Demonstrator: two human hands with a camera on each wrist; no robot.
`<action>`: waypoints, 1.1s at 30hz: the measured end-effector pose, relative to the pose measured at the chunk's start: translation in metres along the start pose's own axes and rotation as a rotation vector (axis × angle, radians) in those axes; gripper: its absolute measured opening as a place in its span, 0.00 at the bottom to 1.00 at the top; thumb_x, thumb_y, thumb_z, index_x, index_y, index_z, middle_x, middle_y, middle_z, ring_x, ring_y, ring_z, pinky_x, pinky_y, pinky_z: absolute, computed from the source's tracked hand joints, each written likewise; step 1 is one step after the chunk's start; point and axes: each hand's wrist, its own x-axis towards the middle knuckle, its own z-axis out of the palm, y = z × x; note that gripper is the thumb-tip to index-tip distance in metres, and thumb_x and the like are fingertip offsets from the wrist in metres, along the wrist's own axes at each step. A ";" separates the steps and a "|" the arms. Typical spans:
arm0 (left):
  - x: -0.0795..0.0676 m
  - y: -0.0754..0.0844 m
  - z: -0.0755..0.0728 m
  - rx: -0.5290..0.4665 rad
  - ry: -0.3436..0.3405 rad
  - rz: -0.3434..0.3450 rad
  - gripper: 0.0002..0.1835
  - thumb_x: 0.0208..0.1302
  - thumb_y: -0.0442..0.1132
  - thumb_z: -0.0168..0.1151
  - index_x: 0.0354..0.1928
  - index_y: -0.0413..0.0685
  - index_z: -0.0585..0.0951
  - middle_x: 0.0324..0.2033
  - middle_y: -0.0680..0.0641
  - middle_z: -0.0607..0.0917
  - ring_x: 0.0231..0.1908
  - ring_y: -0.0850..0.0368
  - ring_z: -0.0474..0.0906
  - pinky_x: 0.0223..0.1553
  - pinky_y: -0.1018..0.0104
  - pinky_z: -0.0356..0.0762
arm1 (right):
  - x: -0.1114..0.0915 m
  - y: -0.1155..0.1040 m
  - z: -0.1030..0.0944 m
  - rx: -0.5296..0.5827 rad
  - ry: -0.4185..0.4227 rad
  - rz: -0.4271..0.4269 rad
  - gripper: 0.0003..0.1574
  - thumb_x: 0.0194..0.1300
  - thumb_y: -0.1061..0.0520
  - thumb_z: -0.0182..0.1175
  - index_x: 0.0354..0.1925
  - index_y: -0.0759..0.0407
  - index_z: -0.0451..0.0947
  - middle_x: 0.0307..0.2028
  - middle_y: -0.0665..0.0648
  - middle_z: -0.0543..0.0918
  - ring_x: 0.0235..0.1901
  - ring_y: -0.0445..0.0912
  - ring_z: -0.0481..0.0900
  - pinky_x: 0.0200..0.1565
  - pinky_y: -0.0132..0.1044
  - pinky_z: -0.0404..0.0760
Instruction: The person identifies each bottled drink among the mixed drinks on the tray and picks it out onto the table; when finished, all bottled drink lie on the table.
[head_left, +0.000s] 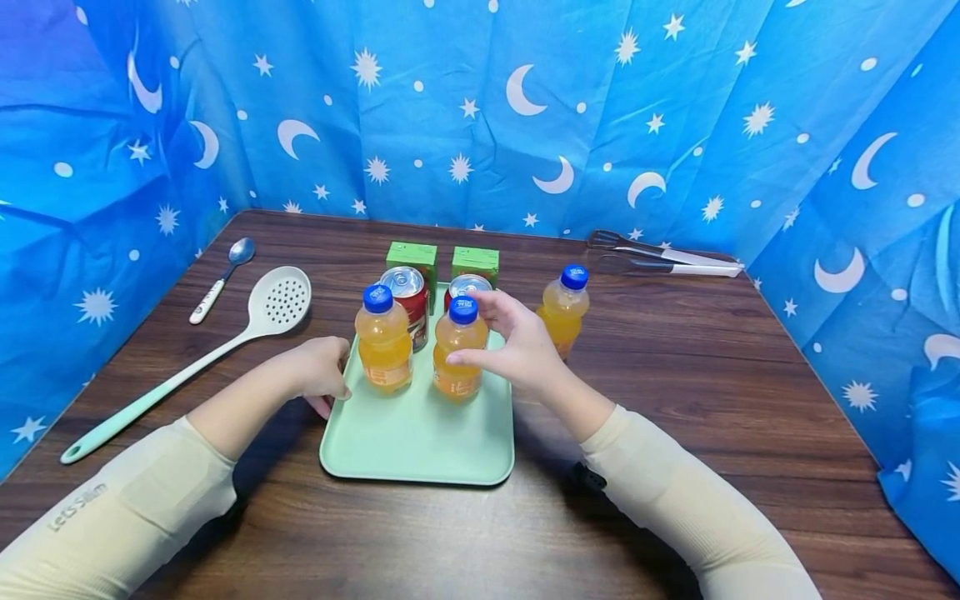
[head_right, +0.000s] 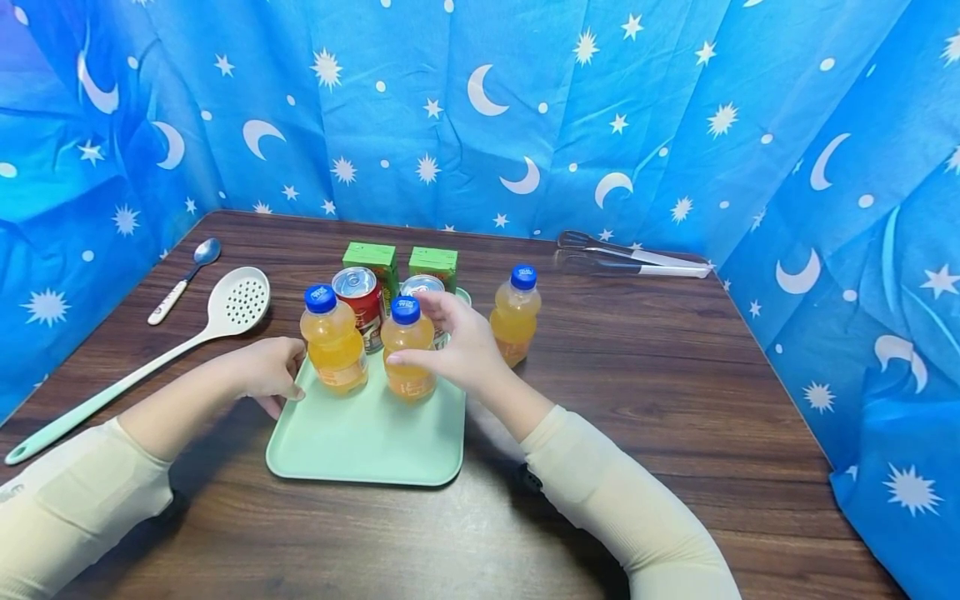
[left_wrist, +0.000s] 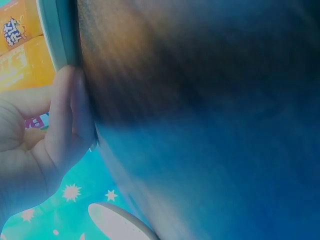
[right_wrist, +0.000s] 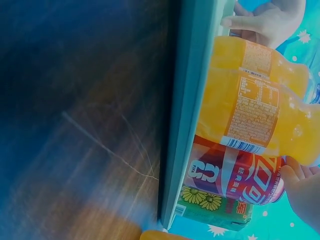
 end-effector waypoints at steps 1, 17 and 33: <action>0.000 0.000 0.000 0.001 0.000 0.000 0.18 0.51 0.22 0.62 0.43 0.30 0.68 0.32 0.36 0.73 0.23 0.50 0.81 0.23 0.60 0.85 | 0.000 0.000 0.000 0.002 -0.001 0.003 0.44 0.45 0.54 0.75 0.60 0.56 0.68 0.50 0.51 0.79 0.52 0.42 0.74 0.58 0.41 0.74; 0.001 -0.001 0.000 -0.004 0.000 0.000 0.18 0.51 0.22 0.62 0.43 0.30 0.68 0.31 0.36 0.74 0.22 0.50 0.81 0.23 0.60 0.85 | -0.003 0.001 0.002 -0.003 -0.010 0.015 0.41 0.47 0.53 0.75 0.58 0.54 0.69 0.50 0.48 0.79 0.51 0.41 0.75 0.56 0.40 0.76; 0.001 -0.001 0.001 0.003 0.004 0.002 0.18 0.51 0.22 0.63 0.42 0.30 0.68 0.31 0.36 0.73 0.22 0.50 0.81 0.23 0.61 0.85 | -0.004 0.006 0.005 -0.022 -0.018 0.002 0.41 0.46 0.51 0.75 0.58 0.51 0.70 0.51 0.47 0.78 0.51 0.40 0.75 0.55 0.43 0.76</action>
